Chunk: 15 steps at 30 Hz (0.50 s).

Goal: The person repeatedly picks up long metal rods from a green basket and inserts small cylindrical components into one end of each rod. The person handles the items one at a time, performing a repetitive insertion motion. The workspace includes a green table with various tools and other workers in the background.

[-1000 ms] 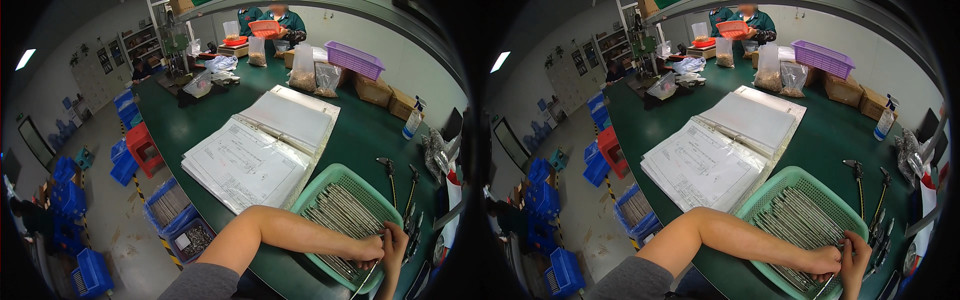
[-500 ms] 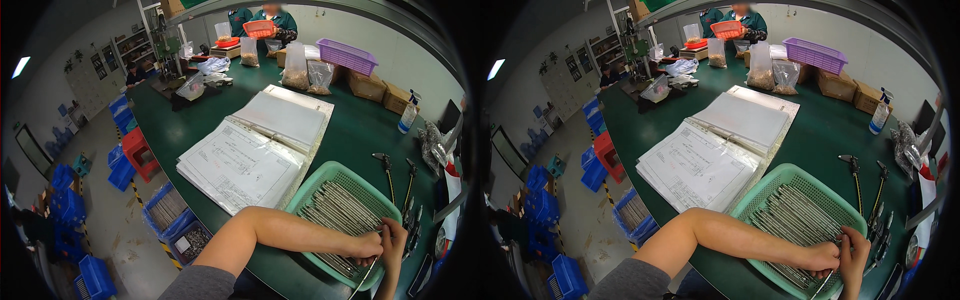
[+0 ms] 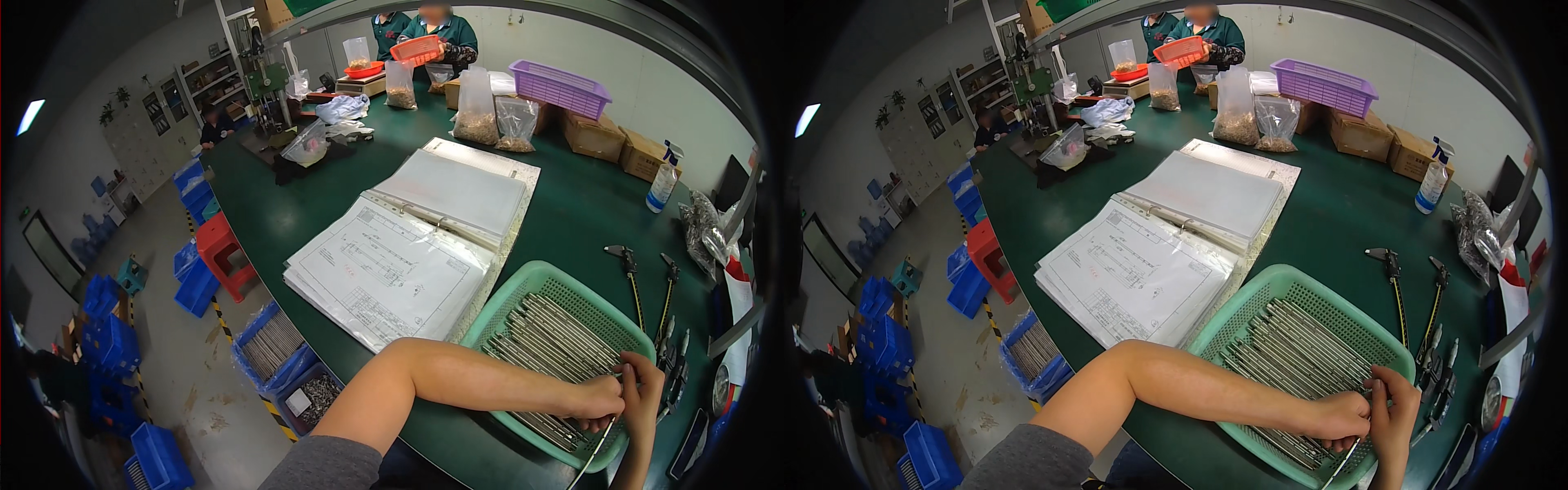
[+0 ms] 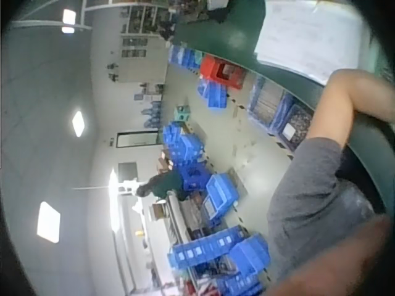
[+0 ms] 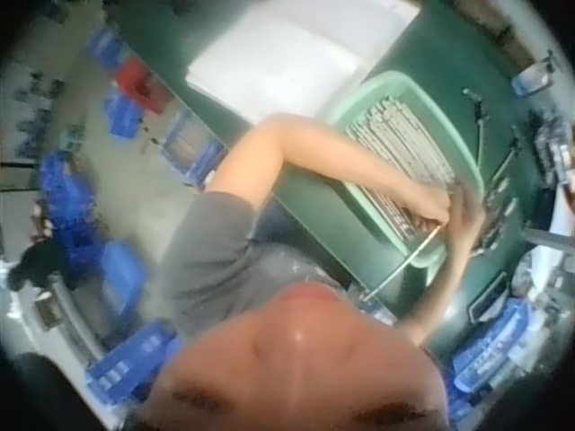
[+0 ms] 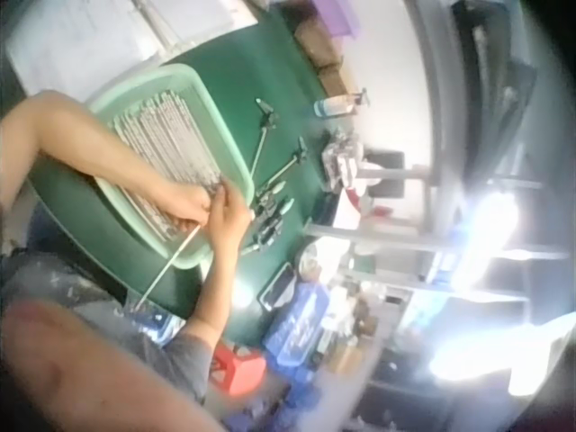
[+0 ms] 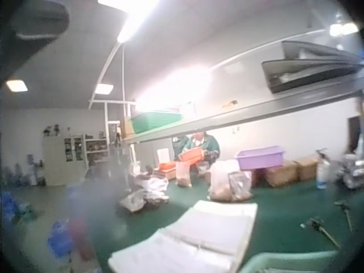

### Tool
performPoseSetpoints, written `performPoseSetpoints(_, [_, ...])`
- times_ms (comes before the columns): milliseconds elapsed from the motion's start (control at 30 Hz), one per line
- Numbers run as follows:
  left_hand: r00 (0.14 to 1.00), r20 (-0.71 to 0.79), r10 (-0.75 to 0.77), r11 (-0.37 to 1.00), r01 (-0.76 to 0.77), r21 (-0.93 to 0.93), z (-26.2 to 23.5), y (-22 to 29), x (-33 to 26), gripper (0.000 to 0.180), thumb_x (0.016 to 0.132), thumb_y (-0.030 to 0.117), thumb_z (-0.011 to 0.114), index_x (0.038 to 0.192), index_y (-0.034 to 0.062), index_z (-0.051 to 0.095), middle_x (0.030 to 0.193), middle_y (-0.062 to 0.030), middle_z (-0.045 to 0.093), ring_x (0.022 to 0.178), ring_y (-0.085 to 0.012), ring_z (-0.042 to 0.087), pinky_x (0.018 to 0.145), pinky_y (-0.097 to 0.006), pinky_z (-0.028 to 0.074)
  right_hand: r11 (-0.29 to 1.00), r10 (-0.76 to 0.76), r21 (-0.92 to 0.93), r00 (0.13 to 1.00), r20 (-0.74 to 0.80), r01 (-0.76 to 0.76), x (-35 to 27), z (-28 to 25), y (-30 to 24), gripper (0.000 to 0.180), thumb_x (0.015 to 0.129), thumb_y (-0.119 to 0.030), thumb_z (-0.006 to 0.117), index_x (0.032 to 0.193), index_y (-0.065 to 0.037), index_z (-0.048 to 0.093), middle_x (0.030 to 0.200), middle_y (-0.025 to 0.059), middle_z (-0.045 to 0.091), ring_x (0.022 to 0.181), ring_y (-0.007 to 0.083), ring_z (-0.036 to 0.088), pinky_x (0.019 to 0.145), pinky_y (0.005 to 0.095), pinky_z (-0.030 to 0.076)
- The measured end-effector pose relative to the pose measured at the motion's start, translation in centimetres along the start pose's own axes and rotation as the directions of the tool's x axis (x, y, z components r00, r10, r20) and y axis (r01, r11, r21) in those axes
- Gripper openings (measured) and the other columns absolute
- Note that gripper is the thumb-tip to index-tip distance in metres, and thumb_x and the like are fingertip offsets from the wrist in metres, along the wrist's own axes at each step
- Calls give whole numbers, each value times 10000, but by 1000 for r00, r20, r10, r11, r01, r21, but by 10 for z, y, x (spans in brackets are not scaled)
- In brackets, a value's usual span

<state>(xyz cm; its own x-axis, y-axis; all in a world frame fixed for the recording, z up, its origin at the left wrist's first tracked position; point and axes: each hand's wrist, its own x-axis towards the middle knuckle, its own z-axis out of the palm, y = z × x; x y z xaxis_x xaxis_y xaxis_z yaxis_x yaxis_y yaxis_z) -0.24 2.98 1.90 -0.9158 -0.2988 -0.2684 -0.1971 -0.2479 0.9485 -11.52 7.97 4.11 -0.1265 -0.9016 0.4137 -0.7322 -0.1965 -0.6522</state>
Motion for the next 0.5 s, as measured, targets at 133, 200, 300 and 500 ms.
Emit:
performPoseSetpoints(133, [1000, 2, 3, 1000, -3, 4, 0, -1, 1, 150, 737, 136, 449, 709, -1, 505, 584, -75, 532, 473, -149, 546, 389, -246, 430, 1000, -16, -6, 1000, 5, 16, 1, -1, -5, 151, 757, -19, 483, 867, 26, 575, 708, 115, 606, 649, 192, 593, 607, 280, 435])
performPoseSetpoints(200, [1000, -3, 4, 1000, -4, 4, 0, 1, -1, 150, 737, 137, 450, 708, 0, 505, 585, -75, 532, 476, -150, 546, 390, -245, 430, 1000, 2, 20, 1000, 11, -2, 2, -1, -3, 151, 756, -15, 480, 865, 28, 575, 709, 116, 606, 643, 192, 592, 600, 279, 439])
performPoseSetpoints(300, [1000, -7, 6, 1000, -6, 11, -1, 1, -1, 152, 737, 141, 452, 711, 1, 506, 584, -75, 532, 477, -148, 545, 390, -242, 428, 1000, -10, 14, 1000, 16, 10, 2, -1, -3, 150, 753, -7, 477, 862, 33, 573, 710, 123, 606, 644, 192, 596, 597, 281, 443])
performPoseSetpoints(500, [1000, 6, 1, 1000, -1, 12, 0, 0, -1, 158, 741, 148, 458, 716, -1, 506, 591, -74, 529, 480, -144, 541, 388, -239, 422, 1000, -4, 30, 1000, 18, 4, 2, -1, -5, 143, 752, 14, 489, 862, 42, 575, 713, 115, 596, 652, 172, 582, 601, 269, 439])
